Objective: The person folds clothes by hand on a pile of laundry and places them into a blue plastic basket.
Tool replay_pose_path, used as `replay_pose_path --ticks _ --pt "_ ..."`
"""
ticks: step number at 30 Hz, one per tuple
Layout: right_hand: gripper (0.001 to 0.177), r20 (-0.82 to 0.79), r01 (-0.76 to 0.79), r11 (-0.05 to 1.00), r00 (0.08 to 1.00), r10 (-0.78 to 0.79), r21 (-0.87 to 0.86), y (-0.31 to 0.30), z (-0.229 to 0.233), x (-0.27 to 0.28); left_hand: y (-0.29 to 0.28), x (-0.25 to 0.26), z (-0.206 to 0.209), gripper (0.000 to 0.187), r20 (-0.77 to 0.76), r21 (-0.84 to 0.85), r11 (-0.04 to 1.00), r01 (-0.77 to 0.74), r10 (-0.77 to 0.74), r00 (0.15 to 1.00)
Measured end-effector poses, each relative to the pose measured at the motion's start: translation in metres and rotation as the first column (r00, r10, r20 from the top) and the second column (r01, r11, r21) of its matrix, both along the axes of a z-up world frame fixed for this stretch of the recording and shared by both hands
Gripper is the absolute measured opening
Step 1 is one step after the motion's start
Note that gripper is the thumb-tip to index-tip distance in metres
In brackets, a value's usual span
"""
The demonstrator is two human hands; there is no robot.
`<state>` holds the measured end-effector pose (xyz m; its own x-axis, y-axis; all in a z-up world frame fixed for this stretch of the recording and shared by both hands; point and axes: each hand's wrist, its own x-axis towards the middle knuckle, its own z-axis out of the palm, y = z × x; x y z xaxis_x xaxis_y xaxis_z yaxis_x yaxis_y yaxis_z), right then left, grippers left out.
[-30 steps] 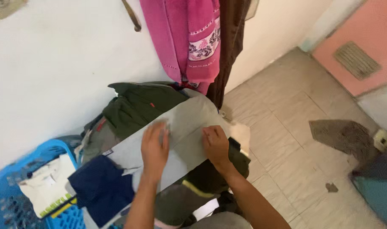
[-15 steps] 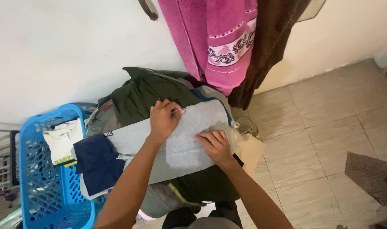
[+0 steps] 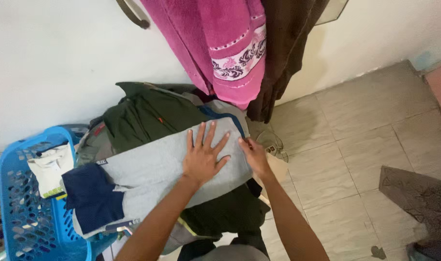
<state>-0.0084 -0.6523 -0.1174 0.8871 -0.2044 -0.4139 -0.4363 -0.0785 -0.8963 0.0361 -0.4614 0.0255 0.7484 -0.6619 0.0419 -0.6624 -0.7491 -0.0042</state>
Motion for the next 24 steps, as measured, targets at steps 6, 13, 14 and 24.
replay_pose_path --ticks 6,13,14,24 --pt "0.092 -0.097 -0.174 0.967 0.976 0.195 0.187 -0.011 -0.003 0.014 -0.004 -0.002 0.011 0.07 -0.081 0.116 0.992 0.039 -0.03 0.996" --pt "0.093 -0.077 -0.087 0.911 0.989 0.128 0.403 -0.01 0.037 0.015 0.007 -0.007 -0.014 0.072 0.024 0.029 0.999 0.027 -0.028 0.999" --pt "0.09 -0.027 -0.115 0.901 0.99 0.139 0.418 -0.011 0.042 0.014 0.01 -0.008 -0.02 0.072 0.027 0.027 0.999 0.022 -0.023 0.999" --pt "0.069 0.16 -0.184 0.88 0.979 0.125 0.437 -0.021 0.056 0.025 0.016 -0.025 -0.028 0.053 0.149 -0.261 0.964 0.045 -0.006 0.989"
